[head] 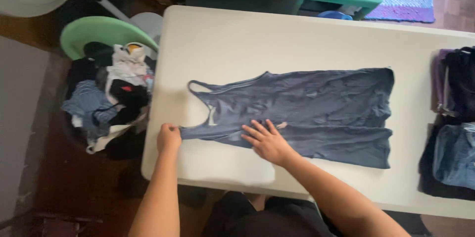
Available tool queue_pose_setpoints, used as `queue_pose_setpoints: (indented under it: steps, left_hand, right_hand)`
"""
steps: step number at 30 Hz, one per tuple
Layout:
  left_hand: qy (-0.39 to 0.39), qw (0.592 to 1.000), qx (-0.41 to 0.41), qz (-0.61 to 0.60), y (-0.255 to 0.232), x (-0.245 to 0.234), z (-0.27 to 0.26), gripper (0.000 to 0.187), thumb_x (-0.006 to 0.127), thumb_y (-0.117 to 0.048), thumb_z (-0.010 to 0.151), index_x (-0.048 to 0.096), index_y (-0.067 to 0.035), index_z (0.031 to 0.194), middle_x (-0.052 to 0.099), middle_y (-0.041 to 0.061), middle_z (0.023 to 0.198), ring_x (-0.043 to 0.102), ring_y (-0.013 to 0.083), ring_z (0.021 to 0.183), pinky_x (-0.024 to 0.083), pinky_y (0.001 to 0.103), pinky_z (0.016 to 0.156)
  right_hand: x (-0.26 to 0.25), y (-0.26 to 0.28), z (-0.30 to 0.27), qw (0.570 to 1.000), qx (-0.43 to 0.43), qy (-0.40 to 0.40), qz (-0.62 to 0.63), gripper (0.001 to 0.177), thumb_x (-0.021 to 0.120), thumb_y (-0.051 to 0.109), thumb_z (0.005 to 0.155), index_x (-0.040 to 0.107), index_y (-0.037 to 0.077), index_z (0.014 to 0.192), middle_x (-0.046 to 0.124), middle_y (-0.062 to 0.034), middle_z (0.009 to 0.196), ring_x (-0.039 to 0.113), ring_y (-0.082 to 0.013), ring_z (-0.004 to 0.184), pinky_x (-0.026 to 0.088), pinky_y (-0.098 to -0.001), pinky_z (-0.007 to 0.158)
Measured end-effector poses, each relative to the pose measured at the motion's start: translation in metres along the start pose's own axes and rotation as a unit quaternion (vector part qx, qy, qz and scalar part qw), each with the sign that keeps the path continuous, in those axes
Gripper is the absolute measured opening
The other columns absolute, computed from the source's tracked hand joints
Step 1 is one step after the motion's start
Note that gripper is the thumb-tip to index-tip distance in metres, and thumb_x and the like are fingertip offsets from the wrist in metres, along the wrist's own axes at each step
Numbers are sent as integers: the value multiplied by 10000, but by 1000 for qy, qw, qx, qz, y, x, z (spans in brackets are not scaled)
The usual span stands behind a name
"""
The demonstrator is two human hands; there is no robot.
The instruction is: The person folds a black tank top and a gray tank top on a white table, smoothing and aligning each garment before stacking them. The person briefly wipes the table surface with a white cloth between garments.
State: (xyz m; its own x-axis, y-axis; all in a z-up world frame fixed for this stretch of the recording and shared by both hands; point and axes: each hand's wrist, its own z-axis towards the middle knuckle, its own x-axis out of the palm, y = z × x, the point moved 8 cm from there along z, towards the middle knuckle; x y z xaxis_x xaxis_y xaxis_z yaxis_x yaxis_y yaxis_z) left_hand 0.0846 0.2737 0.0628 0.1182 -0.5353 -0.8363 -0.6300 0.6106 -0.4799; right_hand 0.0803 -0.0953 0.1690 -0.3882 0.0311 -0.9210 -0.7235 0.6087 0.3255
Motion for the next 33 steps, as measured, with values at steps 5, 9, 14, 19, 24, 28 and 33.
queue_pose_setpoints:
  steps: [5, 9, 14, 19, 24, 28, 33]
  left_hand:
    - [58, 992, -41, 106, -54, -63, -53, 328, 568, -331, 1004, 629, -88, 1216, 699, 191, 1085, 698, 391, 993, 542, 497, 835]
    - [30, 975, 171, 140, -99, -84, -78, 461, 675, -448, 875, 634, -90, 1163, 651, 193, 1134, 676, 415, 1012, 528, 502, 780]
    - [139, 948, 263, 116, -60, -38, -59, 344, 738, -338, 894, 669, -133, 1161, 694, 108, 1171, 663, 352, 1138, 525, 444, 954]
    - [195, 964, 116, 139, -37, -45, -36, 532, 809, -266, 808, 610, -120, 1279, 681, 163, 1220, 646, 358, 1171, 511, 446, 984]
    - [93, 947, 274, 138, -143, -47, -86, 631, 810, -109, 680, 615, -105, 1280, 595, 176, 1266, 563, 379, 1193, 481, 468, 993]
    - [176, 888, 422, 42, -225, 16, -149, 466, 775, -221, 841, 634, -86, 1264, 618, 148, 1242, 559, 369, 1173, 459, 475, 1011]
    - [214, 868, 449, 7, -270, 84, -184, 566, 765, -246, 837, 592, -74, 1348, 627, 142, 1255, 555, 379, 1170, 463, 467, 1014]
  right_hand:
    - [-1, 2, -16, 995, 34, -74, -60, 589, 491, 384, 967, 431, 145, 1502, 275, -60, 1620, 176, -301, 1503, 119, -610, 1184]
    - [-4, 10, -29, 991, 77, -85, -70, 581, 483, 407, 985, 441, 126, 1493, 286, -59, 1630, 200, -280, 1521, 142, -574, 1216]
    - [24, 2, -44, 981, 177, -48, -64, 563, 504, 320, 973, 434, 160, 1509, 297, -29, 1648, 204, -276, 1528, 166, -539, 1213]
    - [24, -12, -72, 979, 194, -68, -2, 565, 534, 272, 964, 439, 157, 1508, 311, -47, 1632, 219, -297, 1519, 183, -527, 1204]
    - [-1, -80, -151, 944, 298, -145, -9, 543, 586, 106, 869, 567, 155, 1409, 428, -52, 1597, 383, -295, 1471, 345, -492, 1148]
    - [-5, -173, -249, 853, 488, -175, -65, 444, 654, 45, 800, 674, 164, 1227, 574, -57, 1462, 577, -315, 1272, 524, -454, 999]
    - [0, -245, -317, 806, 554, -173, -115, 558, 659, 2, 751, 673, 192, 1275, 580, -64, 1459, 583, -343, 1183, 521, -477, 882]
